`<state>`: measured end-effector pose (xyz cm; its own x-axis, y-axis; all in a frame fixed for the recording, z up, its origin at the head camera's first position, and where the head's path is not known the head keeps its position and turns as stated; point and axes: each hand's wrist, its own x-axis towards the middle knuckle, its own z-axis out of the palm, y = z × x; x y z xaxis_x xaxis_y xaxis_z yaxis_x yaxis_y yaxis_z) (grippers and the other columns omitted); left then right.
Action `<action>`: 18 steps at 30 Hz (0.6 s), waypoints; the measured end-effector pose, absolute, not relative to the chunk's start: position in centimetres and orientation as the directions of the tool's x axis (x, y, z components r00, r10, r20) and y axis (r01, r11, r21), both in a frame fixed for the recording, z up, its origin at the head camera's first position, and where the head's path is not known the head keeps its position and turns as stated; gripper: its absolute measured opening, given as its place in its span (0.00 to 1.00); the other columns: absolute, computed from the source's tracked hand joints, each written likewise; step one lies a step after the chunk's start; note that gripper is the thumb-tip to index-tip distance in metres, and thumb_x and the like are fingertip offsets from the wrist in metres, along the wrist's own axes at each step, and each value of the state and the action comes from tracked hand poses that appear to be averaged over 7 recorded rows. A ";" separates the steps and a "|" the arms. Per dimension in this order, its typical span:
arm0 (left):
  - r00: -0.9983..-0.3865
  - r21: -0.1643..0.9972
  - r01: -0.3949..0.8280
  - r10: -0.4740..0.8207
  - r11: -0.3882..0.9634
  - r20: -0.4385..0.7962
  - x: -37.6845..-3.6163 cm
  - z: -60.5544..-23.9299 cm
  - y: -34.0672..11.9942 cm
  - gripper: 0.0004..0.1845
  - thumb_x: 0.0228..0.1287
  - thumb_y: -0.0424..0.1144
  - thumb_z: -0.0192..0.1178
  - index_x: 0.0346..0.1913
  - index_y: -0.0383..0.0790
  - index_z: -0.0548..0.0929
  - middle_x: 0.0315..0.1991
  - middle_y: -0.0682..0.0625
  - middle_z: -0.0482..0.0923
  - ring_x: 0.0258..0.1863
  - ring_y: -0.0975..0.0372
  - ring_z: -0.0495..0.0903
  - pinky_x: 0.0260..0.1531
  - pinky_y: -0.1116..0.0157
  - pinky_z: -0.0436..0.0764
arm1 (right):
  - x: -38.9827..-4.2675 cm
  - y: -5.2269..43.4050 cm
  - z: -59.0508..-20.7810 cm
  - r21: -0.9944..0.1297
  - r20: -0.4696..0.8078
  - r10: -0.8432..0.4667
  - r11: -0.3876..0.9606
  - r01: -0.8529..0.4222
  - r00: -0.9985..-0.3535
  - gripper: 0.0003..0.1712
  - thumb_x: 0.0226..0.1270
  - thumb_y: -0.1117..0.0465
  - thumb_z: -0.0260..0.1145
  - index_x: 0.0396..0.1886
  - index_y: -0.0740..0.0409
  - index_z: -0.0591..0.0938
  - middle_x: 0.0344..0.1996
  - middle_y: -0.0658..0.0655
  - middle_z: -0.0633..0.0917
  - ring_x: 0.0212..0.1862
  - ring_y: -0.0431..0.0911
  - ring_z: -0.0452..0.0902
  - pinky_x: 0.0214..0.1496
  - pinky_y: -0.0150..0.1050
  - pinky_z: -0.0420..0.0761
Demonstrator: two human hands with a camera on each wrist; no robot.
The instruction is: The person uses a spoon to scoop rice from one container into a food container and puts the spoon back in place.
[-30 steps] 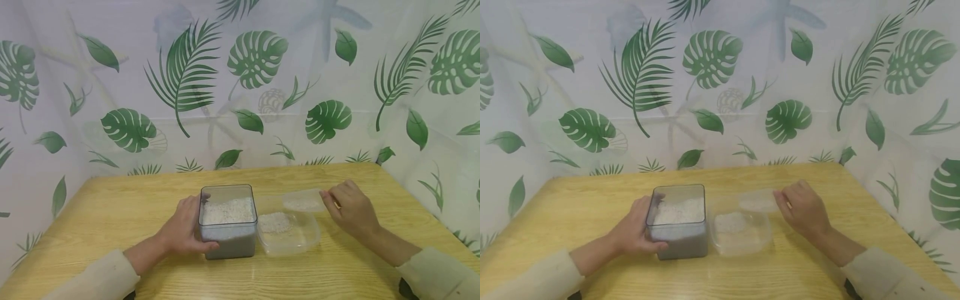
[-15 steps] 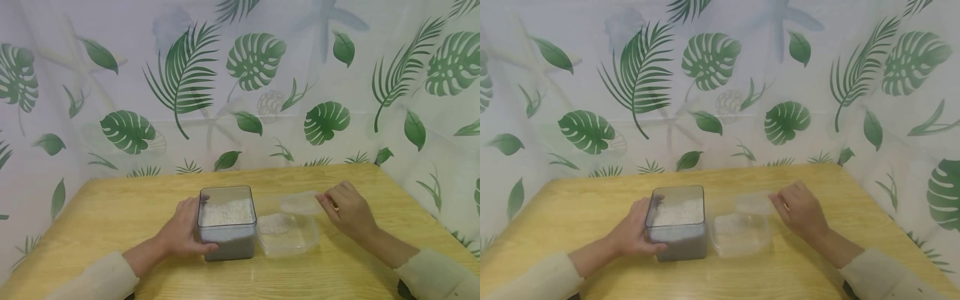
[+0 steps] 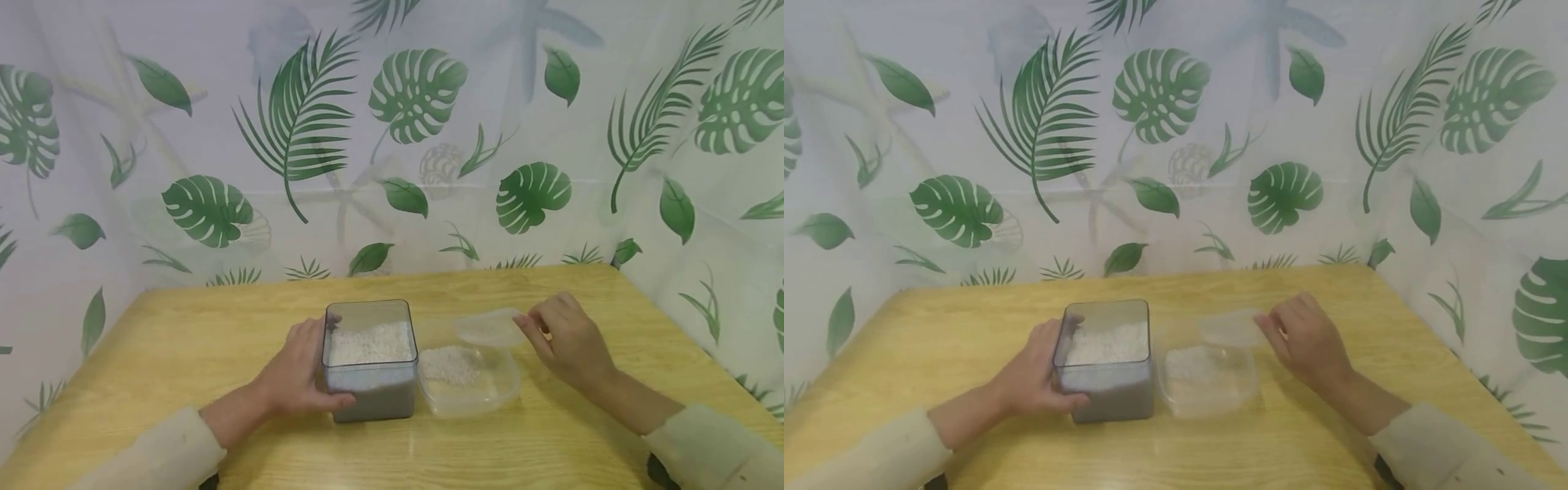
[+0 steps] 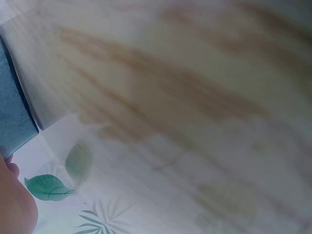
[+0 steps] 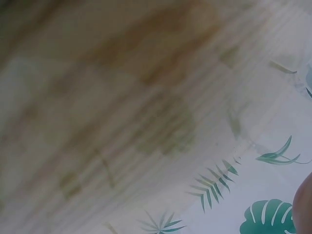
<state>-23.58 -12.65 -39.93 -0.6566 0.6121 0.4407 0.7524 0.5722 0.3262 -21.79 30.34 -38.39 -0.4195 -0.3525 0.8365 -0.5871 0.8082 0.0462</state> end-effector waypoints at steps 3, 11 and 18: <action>-0.654 0.328 0.754 0.611 0.568 0.446 -23.6 -39.9 -12.6 0.60 0.46 0.75 0.64 0.70 0.32 0.60 0.60 0.41 0.70 0.58 0.55 0.69 0.66 0.47 0.64 | -21.8 30.4 -38.5 0.033 0.833 -0.350 0.805 -0.593 -0.429 0.31 0.78 0.39 0.50 0.23 0.57 0.76 0.20 0.49 0.72 0.29 0.42 0.64 0.30 0.31 0.65; -0.652 0.315 0.756 0.610 0.574 0.451 -23.4 -39.8 -12.7 0.59 0.45 0.73 0.66 0.70 0.32 0.60 0.60 0.41 0.71 0.58 0.55 0.69 0.65 0.46 0.65 | -21.9 30.3 -38.8 0.040 0.824 -0.374 0.789 -0.614 -0.426 0.32 0.77 0.38 0.49 0.26 0.60 0.76 0.23 0.51 0.74 0.31 0.43 0.66 0.33 0.32 0.67; -0.655 0.318 0.753 0.614 0.576 0.440 -23.4 -39.8 -12.6 0.59 0.45 0.72 0.67 0.70 0.32 0.60 0.61 0.41 0.70 0.60 0.54 0.69 0.66 0.47 0.64 | -21.9 30.2 -38.9 0.052 0.824 -0.390 0.774 -0.631 -0.410 0.34 0.74 0.35 0.48 0.27 0.62 0.74 0.23 0.52 0.73 0.31 0.44 0.66 0.34 0.32 0.67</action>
